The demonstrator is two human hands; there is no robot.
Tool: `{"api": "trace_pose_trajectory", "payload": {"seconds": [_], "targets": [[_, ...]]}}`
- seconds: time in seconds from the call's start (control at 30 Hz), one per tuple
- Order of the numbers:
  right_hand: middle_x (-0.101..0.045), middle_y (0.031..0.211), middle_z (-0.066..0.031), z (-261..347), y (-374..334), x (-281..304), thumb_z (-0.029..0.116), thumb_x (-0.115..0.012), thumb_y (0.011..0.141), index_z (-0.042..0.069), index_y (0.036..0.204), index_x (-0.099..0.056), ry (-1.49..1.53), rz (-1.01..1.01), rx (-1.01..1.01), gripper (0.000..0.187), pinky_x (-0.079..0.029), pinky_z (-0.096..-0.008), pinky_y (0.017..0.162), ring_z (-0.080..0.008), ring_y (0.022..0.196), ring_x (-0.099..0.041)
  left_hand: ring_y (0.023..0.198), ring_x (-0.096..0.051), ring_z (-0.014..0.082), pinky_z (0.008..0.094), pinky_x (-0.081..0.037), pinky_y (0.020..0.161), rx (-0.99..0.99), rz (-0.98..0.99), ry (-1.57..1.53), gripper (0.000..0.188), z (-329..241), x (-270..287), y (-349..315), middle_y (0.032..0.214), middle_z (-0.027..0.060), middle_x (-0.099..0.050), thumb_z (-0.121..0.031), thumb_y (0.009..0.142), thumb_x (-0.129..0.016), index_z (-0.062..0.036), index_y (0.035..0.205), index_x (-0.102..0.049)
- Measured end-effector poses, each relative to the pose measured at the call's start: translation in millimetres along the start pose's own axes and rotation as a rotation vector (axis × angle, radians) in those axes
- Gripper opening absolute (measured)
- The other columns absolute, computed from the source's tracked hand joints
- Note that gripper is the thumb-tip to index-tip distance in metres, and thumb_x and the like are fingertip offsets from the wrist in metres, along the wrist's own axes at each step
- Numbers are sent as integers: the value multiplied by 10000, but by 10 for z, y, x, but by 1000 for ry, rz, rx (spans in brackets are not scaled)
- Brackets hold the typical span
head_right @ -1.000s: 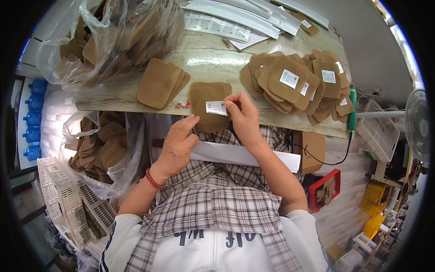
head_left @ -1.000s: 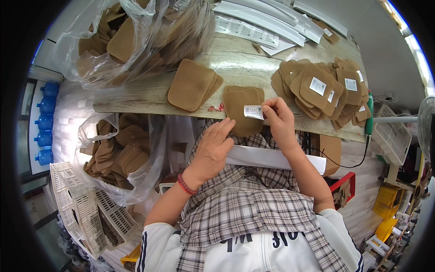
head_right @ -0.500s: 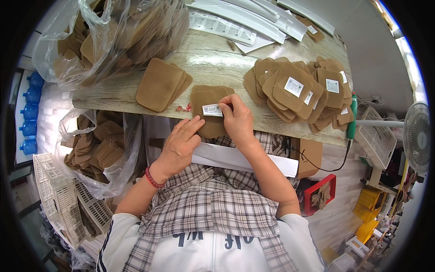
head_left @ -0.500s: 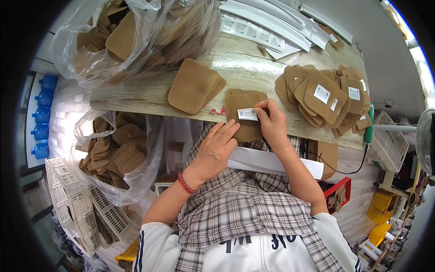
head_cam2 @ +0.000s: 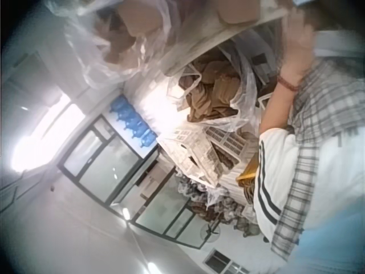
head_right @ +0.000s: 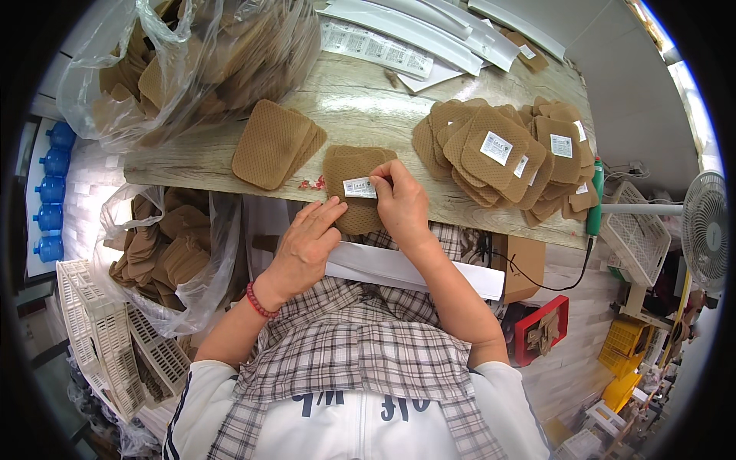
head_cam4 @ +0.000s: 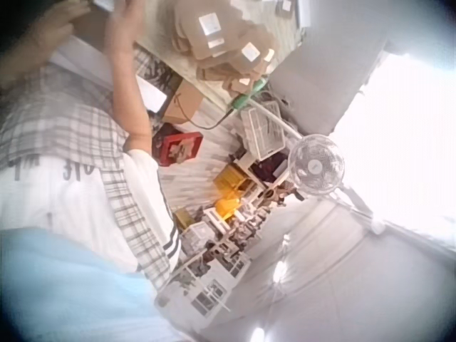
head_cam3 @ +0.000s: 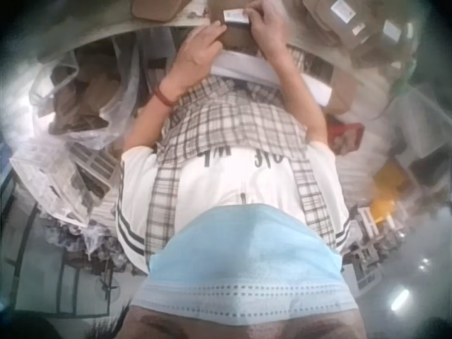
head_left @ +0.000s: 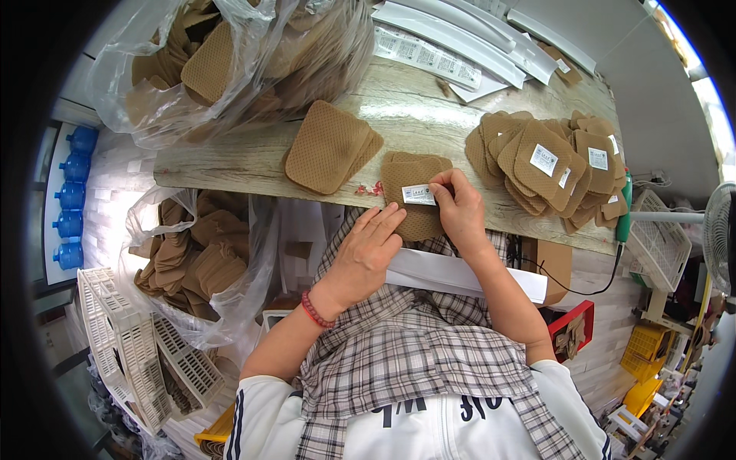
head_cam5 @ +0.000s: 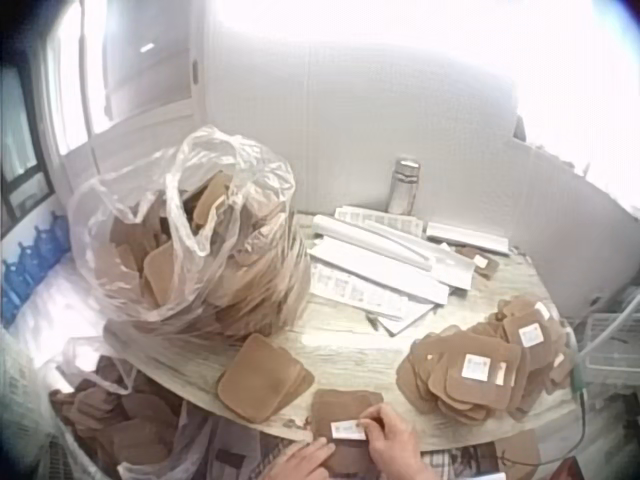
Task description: The person applies adhesive labels to small brown textured pads. They peel each label from a sheet and press it onto a pad, then place the labeled pad into a growing stack on the table.
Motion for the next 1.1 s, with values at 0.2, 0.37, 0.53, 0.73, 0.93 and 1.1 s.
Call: {"api": "trace_pose_trajectory", "payload": {"seconds": [0.2,0.37,0.53,0.73,0.93,1.1], "targets": [[-715,845,-126,-21,0,-7,93,-683,916,41,943,-647,-8,-6,26,69,-523,-390,697,-290,772,-695,1321,-527,364,520,-399,1129,1,11,0,40,4,-2,3,1369,224,-569,34,810,-619,14,837,-598],[-704,835,-122,2,-9,-4,94,-682,914,55,941,-648,-18,-23,35,58,-517,-397,689,-298,759,-682,1311,-510,353,556,-333,1152,40,49,-6,39,0,30,45,1474,251,-475,3,820,-618,-2,827,-580],[-691,824,-120,-8,-8,-19,102,-676,916,63,924,-641,-26,-22,31,54,-510,-412,681,-312,760,-672,1329,-510,320,601,-252,1185,20,63,43,55,-39,16,75,1465,205,-492,21,830,-548,-19,808,-578],[-688,834,-125,31,-4,1,105,-674,911,63,927,-634,-49,-37,51,60,-509,-433,691,-336,778,-670,1361,-484,325,628,-209,1202,-16,80,73,74,-64,-6,66,1391,176,-562,25,831,-542,-28,824,-594],[-684,874,-124,65,-18,0,100,-669,913,61,918,-615,-77,-49,90,67,-507,-444,698,-343,808,-665,1356,-486,334,656,-202,1193,-30,102,90,81,-74,-18,69,1369,166,-574,30,822,-547,-32,834,-598],[-623,926,-124,276,-101,-36,54,-655,881,49,1051,-594,-322,-124,353,180,-527,-426,691,-350,846,-642,1349,-488,344,666,-207,1185,-32,103,103,79,-81,-45,75,1363,169,-578,35,807,-552,-23,837,-595]]}}
Point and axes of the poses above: each hand's wrist, its own y-axis towards the middle knuckle, its own x-axis out of the back of the hand, z = x × y, the point moved 8 cm from there along y, towards the middle knuckle
